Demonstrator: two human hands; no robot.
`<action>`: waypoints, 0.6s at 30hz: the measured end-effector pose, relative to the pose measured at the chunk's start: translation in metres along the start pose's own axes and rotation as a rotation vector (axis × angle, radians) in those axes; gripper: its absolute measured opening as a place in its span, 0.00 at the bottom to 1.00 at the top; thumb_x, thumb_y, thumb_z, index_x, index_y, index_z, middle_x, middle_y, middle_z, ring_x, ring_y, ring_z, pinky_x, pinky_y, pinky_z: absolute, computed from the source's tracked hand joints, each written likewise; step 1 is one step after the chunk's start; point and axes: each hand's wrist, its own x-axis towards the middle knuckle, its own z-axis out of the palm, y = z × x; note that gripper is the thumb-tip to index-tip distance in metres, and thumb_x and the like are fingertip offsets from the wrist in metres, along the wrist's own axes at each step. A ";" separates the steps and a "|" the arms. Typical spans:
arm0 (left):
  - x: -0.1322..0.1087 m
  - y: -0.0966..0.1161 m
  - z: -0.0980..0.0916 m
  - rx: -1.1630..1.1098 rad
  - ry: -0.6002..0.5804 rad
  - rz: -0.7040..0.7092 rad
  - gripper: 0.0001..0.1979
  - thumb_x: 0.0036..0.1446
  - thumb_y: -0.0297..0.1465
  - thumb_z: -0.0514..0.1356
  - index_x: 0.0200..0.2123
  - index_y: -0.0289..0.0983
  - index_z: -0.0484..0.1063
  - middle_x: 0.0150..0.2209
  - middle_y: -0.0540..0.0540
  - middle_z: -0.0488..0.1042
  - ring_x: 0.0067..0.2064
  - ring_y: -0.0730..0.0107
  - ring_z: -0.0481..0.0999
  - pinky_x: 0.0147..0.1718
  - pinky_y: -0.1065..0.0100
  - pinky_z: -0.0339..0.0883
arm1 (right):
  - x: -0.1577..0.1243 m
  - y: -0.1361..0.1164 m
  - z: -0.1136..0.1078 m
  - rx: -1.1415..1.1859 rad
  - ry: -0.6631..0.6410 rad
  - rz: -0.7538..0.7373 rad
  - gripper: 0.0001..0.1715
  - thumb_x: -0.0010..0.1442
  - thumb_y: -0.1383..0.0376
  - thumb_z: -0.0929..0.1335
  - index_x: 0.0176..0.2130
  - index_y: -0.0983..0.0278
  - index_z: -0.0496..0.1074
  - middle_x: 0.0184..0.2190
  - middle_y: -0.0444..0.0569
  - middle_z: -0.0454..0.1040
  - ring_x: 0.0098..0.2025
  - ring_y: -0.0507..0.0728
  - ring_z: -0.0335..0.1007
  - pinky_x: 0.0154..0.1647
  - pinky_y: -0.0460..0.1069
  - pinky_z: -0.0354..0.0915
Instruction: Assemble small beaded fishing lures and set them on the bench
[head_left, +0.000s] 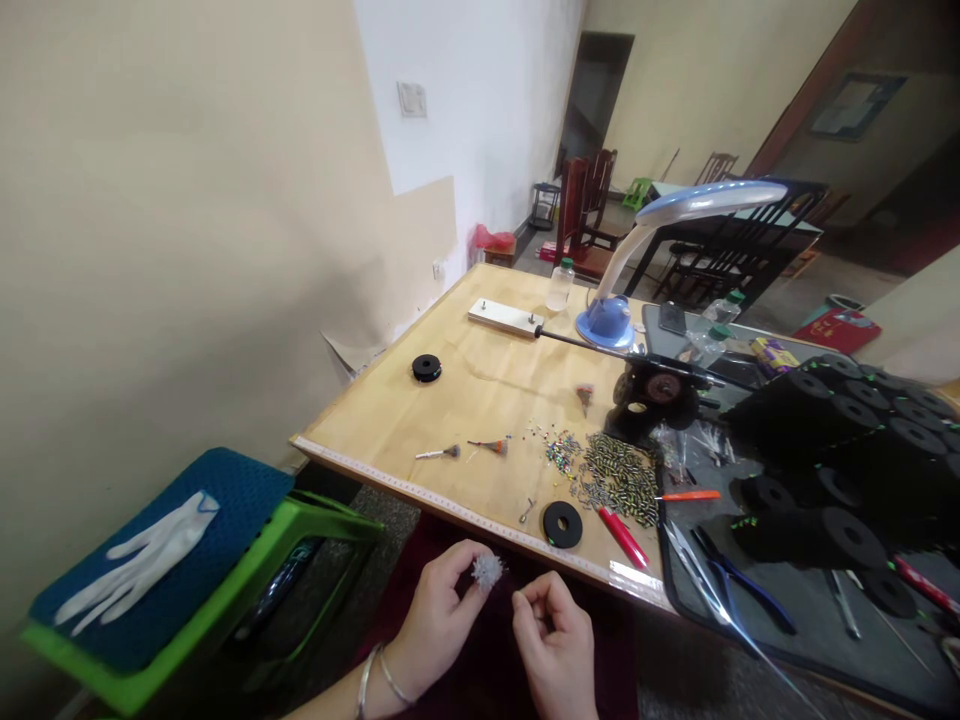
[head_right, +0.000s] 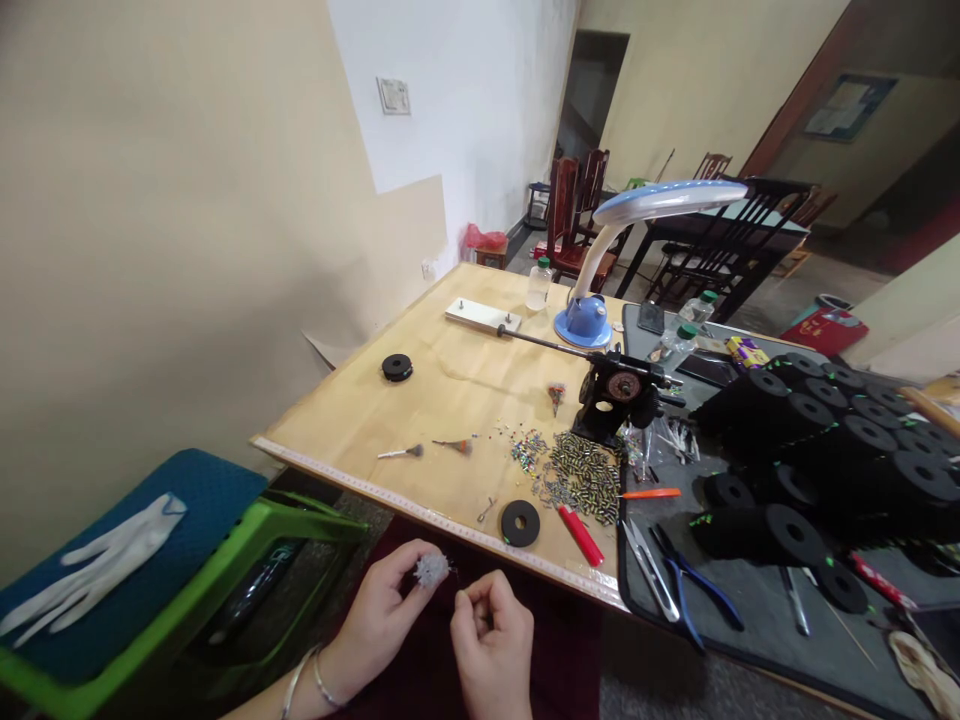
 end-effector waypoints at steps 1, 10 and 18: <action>0.000 0.000 0.000 0.002 -0.002 0.005 0.04 0.55 0.30 0.60 0.30 0.37 0.73 0.28 0.47 0.74 0.31 0.66 0.71 0.33 0.71 0.64 | 0.000 0.001 0.000 0.000 -0.002 0.007 0.11 0.54 0.65 0.68 0.22 0.62 0.64 0.15 0.35 0.52 0.17 0.48 0.47 0.16 0.43 0.47; -0.001 0.003 -0.002 0.065 -0.034 0.055 0.07 0.59 0.32 0.57 0.29 0.36 0.70 0.27 0.48 0.71 0.30 0.67 0.70 0.32 0.71 0.64 | 0.003 -0.003 0.001 -0.012 -0.013 0.019 0.12 0.54 0.64 0.67 0.21 0.62 0.63 0.15 0.35 0.51 0.17 0.48 0.46 0.16 0.43 0.47; -0.001 0.000 -0.001 0.091 -0.065 0.086 0.09 0.60 0.34 0.56 0.30 0.36 0.70 0.28 0.48 0.71 0.31 0.68 0.69 0.32 0.71 0.64 | 0.001 0.001 0.001 -0.022 -0.019 0.042 0.12 0.54 0.64 0.67 0.22 0.62 0.62 0.16 0.35 0.51 0.18 0.49 0.46 0.17 0.43 0.47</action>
